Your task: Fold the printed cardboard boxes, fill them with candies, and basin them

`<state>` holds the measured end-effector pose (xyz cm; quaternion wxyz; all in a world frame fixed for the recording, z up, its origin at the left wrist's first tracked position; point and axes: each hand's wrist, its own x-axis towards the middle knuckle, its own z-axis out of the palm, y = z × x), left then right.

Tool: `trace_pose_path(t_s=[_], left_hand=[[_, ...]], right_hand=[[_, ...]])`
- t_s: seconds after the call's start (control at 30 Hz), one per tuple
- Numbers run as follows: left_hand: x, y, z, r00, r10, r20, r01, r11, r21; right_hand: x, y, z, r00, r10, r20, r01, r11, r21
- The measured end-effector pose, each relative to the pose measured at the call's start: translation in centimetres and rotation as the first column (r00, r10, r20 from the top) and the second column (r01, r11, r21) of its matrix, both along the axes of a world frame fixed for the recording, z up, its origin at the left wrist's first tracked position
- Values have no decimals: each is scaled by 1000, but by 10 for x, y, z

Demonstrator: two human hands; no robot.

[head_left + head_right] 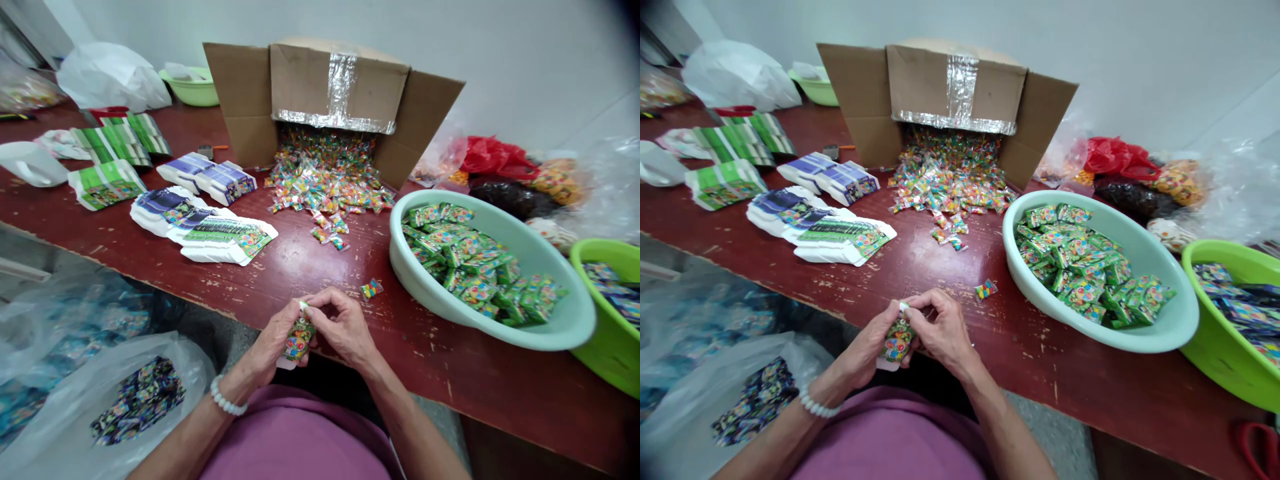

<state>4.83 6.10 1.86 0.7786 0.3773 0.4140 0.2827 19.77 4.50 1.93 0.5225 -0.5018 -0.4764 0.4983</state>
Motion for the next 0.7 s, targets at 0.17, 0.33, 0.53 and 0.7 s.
trace_pose_path(t_s=[0.17,0.33,0.53,0.7], left_hand=[[-2,5,1,997,-42,-63,44,999,25],[-5,6,-7,994,-57,-98,56,998,-13],[-5,8,-7,990,-63,-130,57,997,-45],[-2,15,1,998,39,-45,-45,991,-127]], right_hand=[[2,7,2,999,28,-27,-31,995,-96],[8,9,5,977,40,208,-48,998,31],[15,13,14,950,147,276,-167,985,51],[-5,0,2,982,150,-114,-157,986,-56]])
